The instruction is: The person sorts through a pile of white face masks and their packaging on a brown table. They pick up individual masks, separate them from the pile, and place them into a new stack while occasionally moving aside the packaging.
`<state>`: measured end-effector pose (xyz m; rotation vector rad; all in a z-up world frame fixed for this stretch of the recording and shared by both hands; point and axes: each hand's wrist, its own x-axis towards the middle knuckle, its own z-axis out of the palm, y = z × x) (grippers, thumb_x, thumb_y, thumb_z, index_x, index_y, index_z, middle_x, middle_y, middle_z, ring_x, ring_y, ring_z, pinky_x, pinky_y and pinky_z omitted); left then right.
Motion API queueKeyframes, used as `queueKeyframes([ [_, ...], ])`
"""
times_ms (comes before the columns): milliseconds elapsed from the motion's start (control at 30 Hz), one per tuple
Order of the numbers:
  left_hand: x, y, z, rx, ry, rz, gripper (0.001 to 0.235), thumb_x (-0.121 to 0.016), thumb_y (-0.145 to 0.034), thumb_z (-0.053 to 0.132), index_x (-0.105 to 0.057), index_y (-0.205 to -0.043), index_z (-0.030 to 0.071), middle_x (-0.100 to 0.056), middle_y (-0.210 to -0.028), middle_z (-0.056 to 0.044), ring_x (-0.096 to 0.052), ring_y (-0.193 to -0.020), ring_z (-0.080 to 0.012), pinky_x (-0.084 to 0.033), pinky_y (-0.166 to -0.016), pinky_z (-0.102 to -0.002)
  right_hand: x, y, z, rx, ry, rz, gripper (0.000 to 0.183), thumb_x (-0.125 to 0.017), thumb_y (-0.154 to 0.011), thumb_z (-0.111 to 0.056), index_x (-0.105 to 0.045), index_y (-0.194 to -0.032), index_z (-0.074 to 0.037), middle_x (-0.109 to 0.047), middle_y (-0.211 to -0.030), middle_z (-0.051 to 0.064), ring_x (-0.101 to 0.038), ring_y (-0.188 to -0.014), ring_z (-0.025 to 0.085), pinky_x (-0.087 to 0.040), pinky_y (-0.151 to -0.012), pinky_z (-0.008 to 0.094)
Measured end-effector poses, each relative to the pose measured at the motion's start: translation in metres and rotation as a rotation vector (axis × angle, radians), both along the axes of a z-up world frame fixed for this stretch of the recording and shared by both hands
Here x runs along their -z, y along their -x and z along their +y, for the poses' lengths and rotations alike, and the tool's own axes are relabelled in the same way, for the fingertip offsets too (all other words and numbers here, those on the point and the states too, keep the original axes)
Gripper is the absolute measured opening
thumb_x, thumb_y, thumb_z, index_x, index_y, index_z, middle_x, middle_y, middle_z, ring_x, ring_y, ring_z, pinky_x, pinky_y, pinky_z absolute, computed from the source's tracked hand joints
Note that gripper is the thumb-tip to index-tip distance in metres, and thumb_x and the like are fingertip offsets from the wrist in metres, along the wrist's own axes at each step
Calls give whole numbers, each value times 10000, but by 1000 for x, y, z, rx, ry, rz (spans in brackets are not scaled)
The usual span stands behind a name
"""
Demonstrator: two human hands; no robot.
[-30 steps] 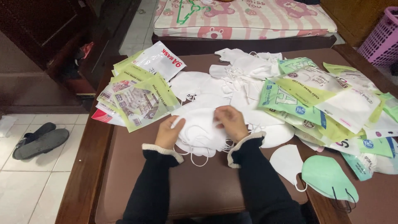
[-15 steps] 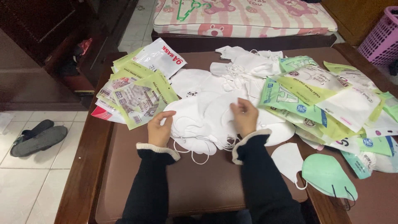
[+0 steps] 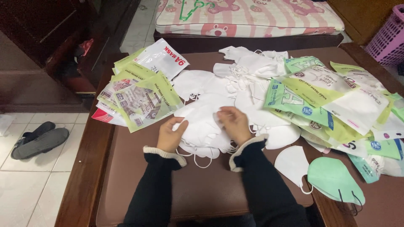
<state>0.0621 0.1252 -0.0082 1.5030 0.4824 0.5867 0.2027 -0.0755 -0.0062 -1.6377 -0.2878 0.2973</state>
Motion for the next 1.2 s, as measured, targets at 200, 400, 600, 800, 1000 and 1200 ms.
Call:
queueKeyframes([
  [200, -46, 17, -7, -16, -132, -63, 455, -654, -904, -10, -632, -1358, 7, -630, -1296, -283, -547, -1305, -340, -448, -1105, -489, -63, 9, -27, -112, 954, -311, 734, -766, -869, -478, -554, -1455, -89, -662, -1303, 165, -626, -1247, 346, -542, -1027, 486],
  [400, -22, 11, -2, -17, -183, -54, 249, -657, -910, -12, -822, -1051, 110, -759, -1041, -127, -664, -1129, -215, -468, -1062, -421, 8, -32, -34, 14, 795, -313, 289, -795, -837, -298, -764, -1110, -208, -753, -946, -1, -740, -959, 210, -588, -826, 357],
  [600, -20, 11, -2, -50, -175, -77, 239, -659, -904, -28, -828, -1003, 109, -758, -987, -114, -672, -1073, -205, -472, -1038, -407, 6, -28, -36, 10, 683, -299, 301, -784, -851, -315, -788, -1096, -141, -774, -911, 63, -746, -904, 238, -582, -811, 368],
  [800, -22, 13, 1, -137, -161, -58, 216, -651, -919, 13, -820, -1021, 100, -714, -955, -103, -629, -1012, -176, -470, -1018, -392, -13, -23, -35, 406, -211, -207, 90, -638, -1013, -119, -660, -1098, -101, -646, -847, -21, -607, -785, 82, -545, -717, 221],
  [1000, -15, 7, -10, 39, -181, -140, 151, -723, -959, 180, -826, -1016, 86, -731, -916, -126, -638, -970, -175, -506, -966, -389, -8, 7, -2, 163, -206, -72, 140, -708, -967, -133, -677, -1093, -80, -683, -814, -2, -635, -759, 99, -569, -675, 244],
  [1200, -7, 5, -8, 6, -160, -120, 136, -787, -865, 64, -814, -998, 69, -754, -908, -82, -618, -997, -139, -485, -991, -391, -2, 1, -6, 60, 81, -209, 201, -711, -986, -257, -754, -1132, -125, -771, -1000, 123, -730, -954, 229, -608, -782, 383],
])
